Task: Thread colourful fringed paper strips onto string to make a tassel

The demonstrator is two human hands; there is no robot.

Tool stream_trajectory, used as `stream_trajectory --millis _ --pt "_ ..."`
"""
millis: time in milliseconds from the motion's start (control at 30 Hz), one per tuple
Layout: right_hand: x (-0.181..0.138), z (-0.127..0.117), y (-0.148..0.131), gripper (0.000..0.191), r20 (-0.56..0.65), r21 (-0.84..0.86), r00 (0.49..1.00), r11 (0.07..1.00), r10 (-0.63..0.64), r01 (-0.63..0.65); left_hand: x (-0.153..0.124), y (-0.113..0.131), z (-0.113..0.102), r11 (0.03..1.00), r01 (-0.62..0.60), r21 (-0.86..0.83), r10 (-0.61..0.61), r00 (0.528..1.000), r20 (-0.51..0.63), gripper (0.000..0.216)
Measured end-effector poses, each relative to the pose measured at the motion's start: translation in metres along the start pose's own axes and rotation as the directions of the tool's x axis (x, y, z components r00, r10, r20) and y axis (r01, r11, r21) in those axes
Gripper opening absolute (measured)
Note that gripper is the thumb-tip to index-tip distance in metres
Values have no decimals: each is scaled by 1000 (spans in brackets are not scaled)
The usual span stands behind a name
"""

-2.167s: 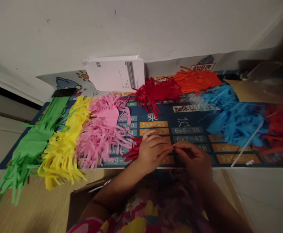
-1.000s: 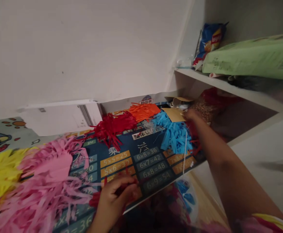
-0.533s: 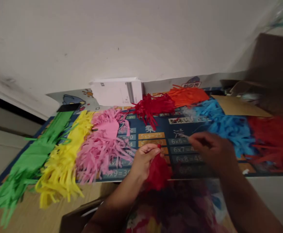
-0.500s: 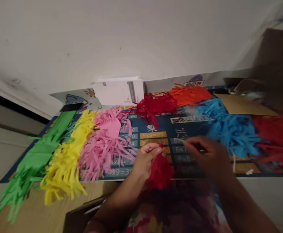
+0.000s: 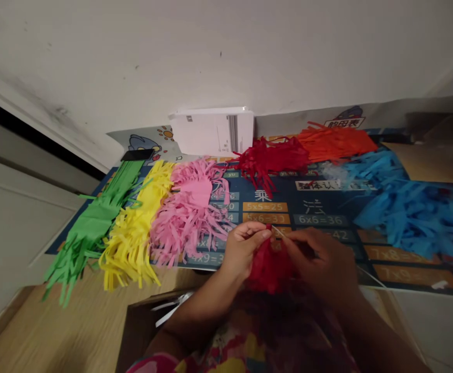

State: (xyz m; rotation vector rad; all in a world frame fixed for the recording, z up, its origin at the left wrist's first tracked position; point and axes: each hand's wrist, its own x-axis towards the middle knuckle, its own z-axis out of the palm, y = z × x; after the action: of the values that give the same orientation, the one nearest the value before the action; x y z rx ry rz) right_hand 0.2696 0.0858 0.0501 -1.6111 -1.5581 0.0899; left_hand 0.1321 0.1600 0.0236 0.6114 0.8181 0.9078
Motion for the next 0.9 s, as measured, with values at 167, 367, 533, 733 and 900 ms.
stream_trajectory --millis 167,367,533,733,900 --pt "-5 0 -1 13 18 10 1000 1000 6 -6 -1 -1 -1 1000 -2 -11 2 1000 10 39" --pt "-2 -1 5 16 61 58 997 996 57 -60 -1 -4 -1 998 -35 44 33 998 58 41" --pt "2 -1 12 21 272 226 938 934 213 -278 -6 -7 -6 874 -302 380 263 953 151 36" --pt "4 6 17 22 358 124 927 978 111 -165 -5 -18 -19 194 -676 711 554 674 489 30" --pt "4 -18 33 28 243 122 955 971 170 -204 -9 -19 -12 3 -713 701 478 617 626 27"
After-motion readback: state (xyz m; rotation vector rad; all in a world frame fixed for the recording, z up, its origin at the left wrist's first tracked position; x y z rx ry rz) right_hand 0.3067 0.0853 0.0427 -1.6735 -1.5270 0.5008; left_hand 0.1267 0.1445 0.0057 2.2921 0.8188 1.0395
